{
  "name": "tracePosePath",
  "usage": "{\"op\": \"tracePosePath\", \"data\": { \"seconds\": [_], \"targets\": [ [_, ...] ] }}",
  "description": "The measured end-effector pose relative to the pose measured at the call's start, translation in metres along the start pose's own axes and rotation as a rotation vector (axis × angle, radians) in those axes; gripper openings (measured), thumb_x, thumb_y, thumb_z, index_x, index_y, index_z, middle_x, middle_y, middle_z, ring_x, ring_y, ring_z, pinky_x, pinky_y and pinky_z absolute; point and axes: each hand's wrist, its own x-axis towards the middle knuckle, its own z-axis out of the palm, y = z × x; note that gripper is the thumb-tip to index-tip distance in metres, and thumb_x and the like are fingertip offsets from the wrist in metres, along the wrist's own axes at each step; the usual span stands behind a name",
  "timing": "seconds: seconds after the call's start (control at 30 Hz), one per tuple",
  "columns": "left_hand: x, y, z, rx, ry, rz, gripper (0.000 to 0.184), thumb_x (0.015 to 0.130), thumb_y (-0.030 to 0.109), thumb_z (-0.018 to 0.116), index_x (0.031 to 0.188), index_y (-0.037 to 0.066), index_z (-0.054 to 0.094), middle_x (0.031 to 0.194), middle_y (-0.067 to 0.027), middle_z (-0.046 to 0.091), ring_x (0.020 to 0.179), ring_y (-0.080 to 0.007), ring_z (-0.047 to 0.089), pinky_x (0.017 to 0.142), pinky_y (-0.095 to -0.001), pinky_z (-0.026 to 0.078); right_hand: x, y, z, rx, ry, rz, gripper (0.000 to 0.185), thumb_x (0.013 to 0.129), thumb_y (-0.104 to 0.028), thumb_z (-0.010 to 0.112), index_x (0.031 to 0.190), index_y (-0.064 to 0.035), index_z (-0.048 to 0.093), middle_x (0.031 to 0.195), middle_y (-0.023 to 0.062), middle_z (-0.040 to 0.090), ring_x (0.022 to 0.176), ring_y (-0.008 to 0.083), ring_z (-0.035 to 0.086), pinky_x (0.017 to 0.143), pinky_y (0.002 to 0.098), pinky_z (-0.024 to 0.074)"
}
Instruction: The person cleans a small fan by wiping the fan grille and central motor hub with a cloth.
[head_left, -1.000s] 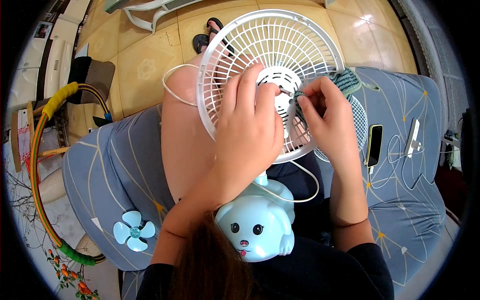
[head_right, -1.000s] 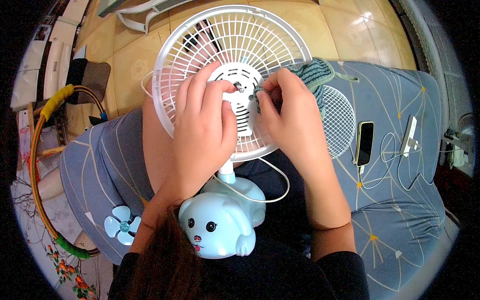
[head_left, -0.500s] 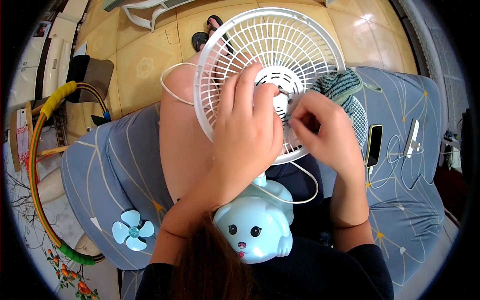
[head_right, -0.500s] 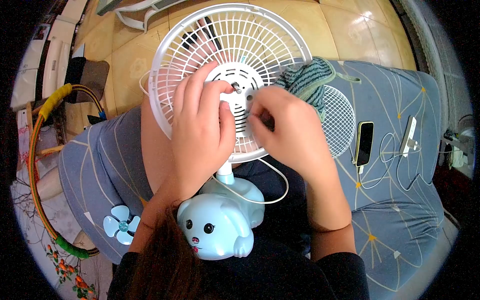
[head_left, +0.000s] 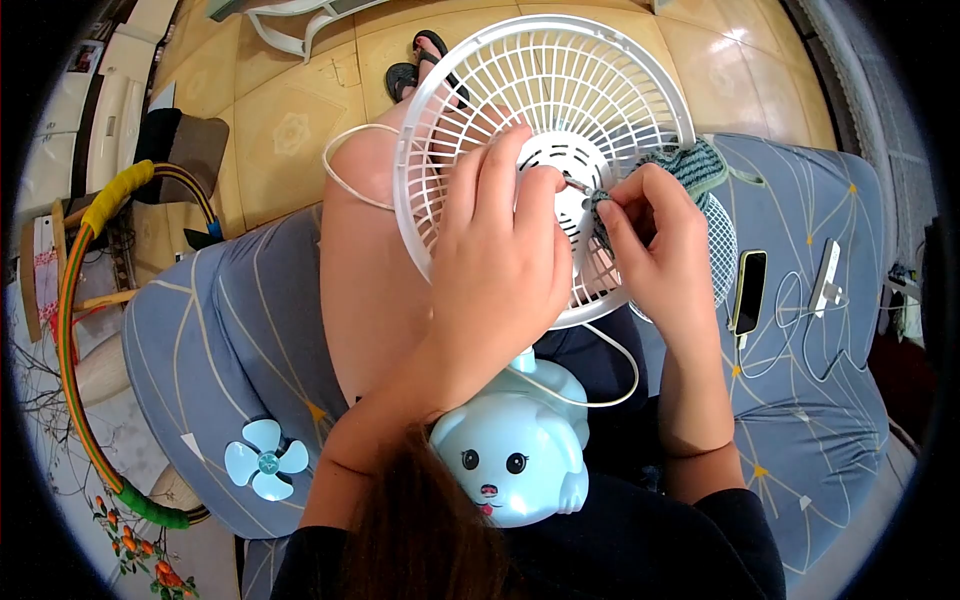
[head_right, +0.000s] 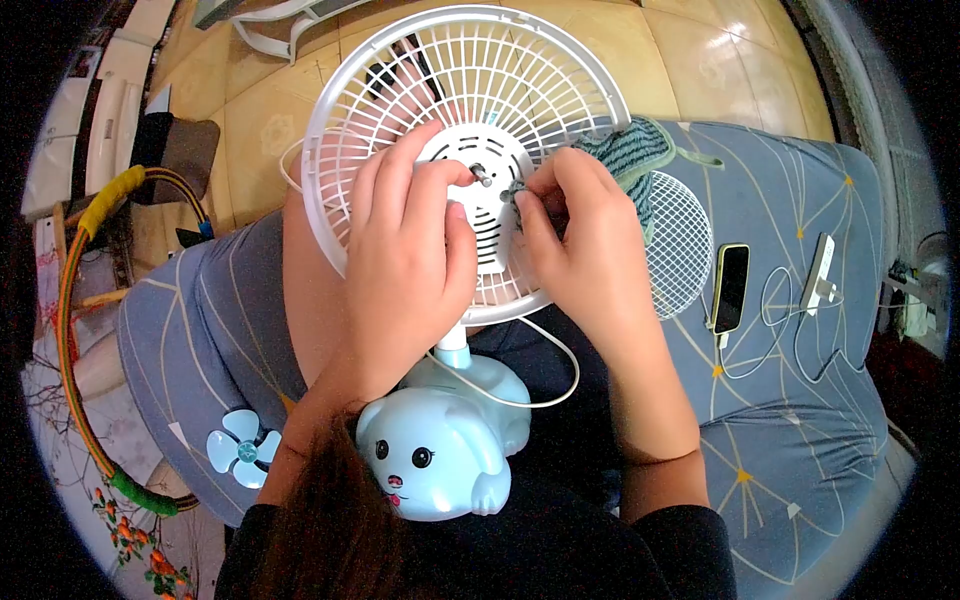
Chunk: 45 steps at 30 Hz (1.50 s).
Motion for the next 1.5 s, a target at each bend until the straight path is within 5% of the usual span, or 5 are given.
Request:
{"op": "tracePosePath", "data": {
  "seconds": [0.47,0.87,1.27,1.37,1.5],
  "targets": [
    [-0.001,0.0,0.001,-0.002,0.012,-0.003,0.031,0.081,-0.001,0.068,0.11,-0.003,0.061,0.136,-0.0258,0.055,0.121,-0.043,0.056,0.104,-0.0506,0.047,-0.006,-0.011,-0.017,-0.126,-0.326,-0.108,0.01,0.084,-0.003,0.071,0.088,-0.0016,0.062,0.086,0.0153,0.065,0.074,0.0353,0.067,0.066,0.0435,0.0532],
    [0.001,0.004,0.004,0.016,0.024,0.008,0.031,0.081,0.001,0.07,0.109,-0.004,0.062,0.137,-0.0255,0.055,0.123,-0.0425,0.056,0.104,-0.0498,0.049,-0.005,0.006,0.0,0.014,0.0,0.032,0.014,0.086,-0.001,0.074,0.091,0.0022,0.062,0.083,0.0155,0.062,0.071,0.0301,0.064,0.065,0.0384,0.0516],
    [-0.001,0.002,0.004,0.014,0.015,0.0,0.031,0.081,-0.001,0.069,0.111,-0.003,0.061,0.138,-0.0258,0.055,0.122,-0.0431,0.056,0.104,-0.0503,0.049,-0.01,-0.007,-0.016,-0.082,-0.335,-0.114,0.01,0.082,-0.003,0.072,0.087,-0.0013,0.064,0.083,0.0148,0.063,0.074,0.0342,0.066,0.067,0.0416,0.0531],
    [0.0,0.002,0.003,0.006,0.002,0.001,0.031,0.081,-0.001,0.068,0.111,-0.003,0.061,0.138,-0.0262,0.055,0.123,-0.0432,0.055,0.104,-0.0506,0.048,-0.009,-0.004,-0.016,-0.073,-0.319,-0.147,0.013,0.082,0.004,0.075,0.086,0.0024,0.063,0.081,0.0091,0.059,0.064,0.0185,0.058,0.061,0.0302,0.0478],
    [0.001,0.003,0.004,0.017,0.008,0.006,0.031,0.081,-0.001,0.068,0.111,-0.003,0.061,0.138,-0.0265,0.055,0.124,-0.0432,0.055,0.104,-0.0508,0.048,-0.006,-0.001,-0.01,-0.025,-0.136,-0.035,0.011,0.084,-0.002,0.075,0.09,0.0003,0.065,0.084,0.014,0.064,0.07,0.0295,0.065,0.066,0.0376,0.0533]
  ]
}}
